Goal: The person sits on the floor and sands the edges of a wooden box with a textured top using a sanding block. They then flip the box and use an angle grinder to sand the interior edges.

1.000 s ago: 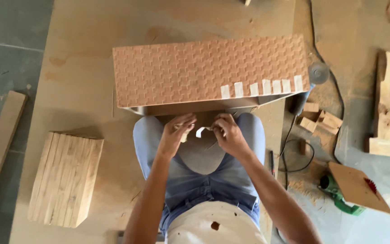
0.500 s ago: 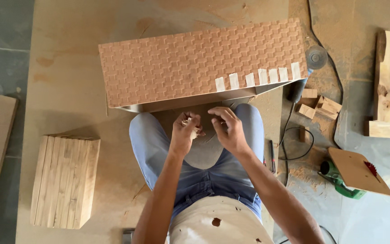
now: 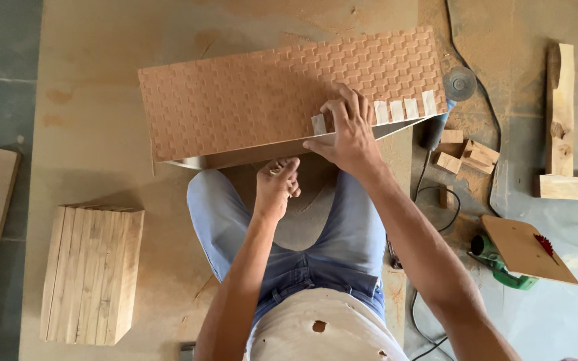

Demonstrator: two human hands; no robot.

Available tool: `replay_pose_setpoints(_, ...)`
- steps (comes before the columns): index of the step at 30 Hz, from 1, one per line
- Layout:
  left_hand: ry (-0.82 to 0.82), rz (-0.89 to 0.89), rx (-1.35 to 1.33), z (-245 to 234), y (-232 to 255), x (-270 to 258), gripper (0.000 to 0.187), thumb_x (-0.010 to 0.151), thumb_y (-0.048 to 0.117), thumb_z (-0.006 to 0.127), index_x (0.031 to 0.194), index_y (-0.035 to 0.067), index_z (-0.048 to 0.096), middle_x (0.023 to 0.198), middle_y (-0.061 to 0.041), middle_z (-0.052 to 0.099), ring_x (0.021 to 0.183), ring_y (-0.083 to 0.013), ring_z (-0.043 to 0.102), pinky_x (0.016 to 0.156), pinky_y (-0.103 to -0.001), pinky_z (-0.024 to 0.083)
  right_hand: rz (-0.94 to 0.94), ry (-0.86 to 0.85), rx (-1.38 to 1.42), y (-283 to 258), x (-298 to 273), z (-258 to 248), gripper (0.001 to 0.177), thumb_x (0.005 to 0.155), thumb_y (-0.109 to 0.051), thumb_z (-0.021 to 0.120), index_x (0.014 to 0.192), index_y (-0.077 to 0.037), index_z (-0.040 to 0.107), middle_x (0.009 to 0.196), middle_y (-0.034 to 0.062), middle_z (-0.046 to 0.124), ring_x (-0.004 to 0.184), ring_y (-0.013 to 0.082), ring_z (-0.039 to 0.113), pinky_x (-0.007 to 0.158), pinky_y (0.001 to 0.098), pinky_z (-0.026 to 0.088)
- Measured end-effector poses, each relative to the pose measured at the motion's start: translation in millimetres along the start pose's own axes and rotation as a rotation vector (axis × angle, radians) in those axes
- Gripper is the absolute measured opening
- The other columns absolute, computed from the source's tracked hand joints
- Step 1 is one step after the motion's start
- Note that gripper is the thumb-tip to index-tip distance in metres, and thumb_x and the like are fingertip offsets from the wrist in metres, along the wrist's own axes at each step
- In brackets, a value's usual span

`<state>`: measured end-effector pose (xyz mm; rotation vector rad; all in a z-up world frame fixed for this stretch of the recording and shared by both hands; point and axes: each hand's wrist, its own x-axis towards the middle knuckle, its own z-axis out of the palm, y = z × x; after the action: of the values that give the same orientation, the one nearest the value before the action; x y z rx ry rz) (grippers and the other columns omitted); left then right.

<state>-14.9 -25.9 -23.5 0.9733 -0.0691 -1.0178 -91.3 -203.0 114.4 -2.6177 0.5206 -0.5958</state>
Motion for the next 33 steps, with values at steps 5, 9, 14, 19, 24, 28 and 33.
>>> replay_pose_setpoints(5, -0.148, -0.025, -0.004, 16.4, 25.5, -9.0, 0.054, 0.100, 0.015, 0.057, 0.144, -0.010, 0.039, 0.141, -0.025, 0.054, 0.127, -0.0351, 0.061, 0.101, -0.046, 0.058, -0.017, 0.036, -0.075, 10.3, -3.6, 18.8, 0.071, 0.066, -0.029, 0.099, 0.118, -0.008, 0.055, 0.149, 0.0177, 0.042, 0.139, 0.0414, 0.039, 0.112, 0.0580, 0.032)
replay_pose_setpoints(9, -0.150, -0.017, 0.013, 21.8, 37.1, -13.5, 0.057, 0.103, 0.014, 0.052, 0.149, -0.014, 0.033, 0.150, -0.032, 0.045, 0.138, -0.0439, 0.052, 0.112, -0.051, 0.049, -0.024, 0.037, -0.043, 16.3, -7.9, 22.5, 0.065, 0.068, -0.028, 0.098, 0.113, -0.009, 0.056, 0.148, 0.0150, 0.044, 0.136, 0.0405, 0.042, 0.109, 0.0559, 0.034)
replay_pose_setpoints(14, -0.178, 0.012, 0.017, 24.0, 42.1, -12.6, 0.055, 0.103, 0.013, 0.052, 0.147, -0.016, 0.035, 0.149, -0.036, 0.046, 0.137, -0.0451, 0.053, 0.111, -0.052, 0.050, 0.029, 0.051, 0.040, 16.5, -6.7, 22.0, 0.067, 0.067, -0.029, 0.097, 0.113, -0.004, 0.054, 0.146, 0.0160, 0.045, 0.131, 0.0414, 0.043, 0.108, 0.0560, 0.034)
replay_pose_setpoints(19, -0.162, 0.012, 0.006, 19.9, 36.2, -12.8, 0.050, 0.101, 0.017, 0.054, 0.140, -0.012, 0.044, 0.127, -0.027, 0.065, 0.114, -0.0346, 0.071, 0.097, -0.044, 0.062, -0.029, 0.040, 0.020, 15.1, -5.4, 20.1, 0.052, 0.067, -0.026, 0.097, 0.100, -0.008, 0.061, 0.139, 0.0135, 0.049, 0.128, 0.0390, 0.044, 0.107, 0.0540, 0.036)
replay_pose_setpoints(24, 0.014, 0.007, 0.089, 15.8, 31.6, -11.4, 0.039, 0.100, 0.032, 0.068, 0.109, -0.006, 0.064, 0.063, -0.004, 0.054, 0.049, -0.0128, 0.052, 0.046, -0.030, 0.048, -0.073, 0.103, 0.214, 17.2, -4.2, 9.2, 0.030, 0.085, -0.017, 0.085, 0.104, -0.005, 0.065, 0.129, 0.0135, 0.060, 0.122, 0.0341, 0.055, 0.103, 0.0488, 0.044)
replay_pose_setpoints(28, 0.045, 0.000, 0.049, 19.0, 35.0, -12.2, 0.039, 0.097, 0.036, 0.071, 0.101, -0.002, 0.064, 0.057, -0.001, 0.050, 0.043, -0.0099, 0.048, 0.042, -0.028, 0.041, -0.089, 0.165, 0.087, 12.6, -2.0, 13.9, 0.009, 0.090, -0.005, 0.075, 0.097, -0.005, 0.068, 0.115, 0.0100, 0.067, 0.107, 0.0304, 0.064, 0.094, 0.0430, 0.049)
replay_pose_setpoints(33, 0.061, 0.007, 0.044, 20.1, 37.0, -15.2, 0.038, 0.096, 0.035, 0.071, 0.104, -0.002, 0.065, 0.060, -0.001, 0.051, 0.044, -0.0104, 0.049, 0.043, -0.028, 0.043, -0.068, 0.144, 0.130, 14.8, 1.4, 12.2, 0.008, 0.091, 0.004, 0.065, 0.098, -0.001, 0.065, 0.113, 0.0082, 0.068, 0.101, 0.0298, 0.066, 0.093, 0.0435, 0.053)
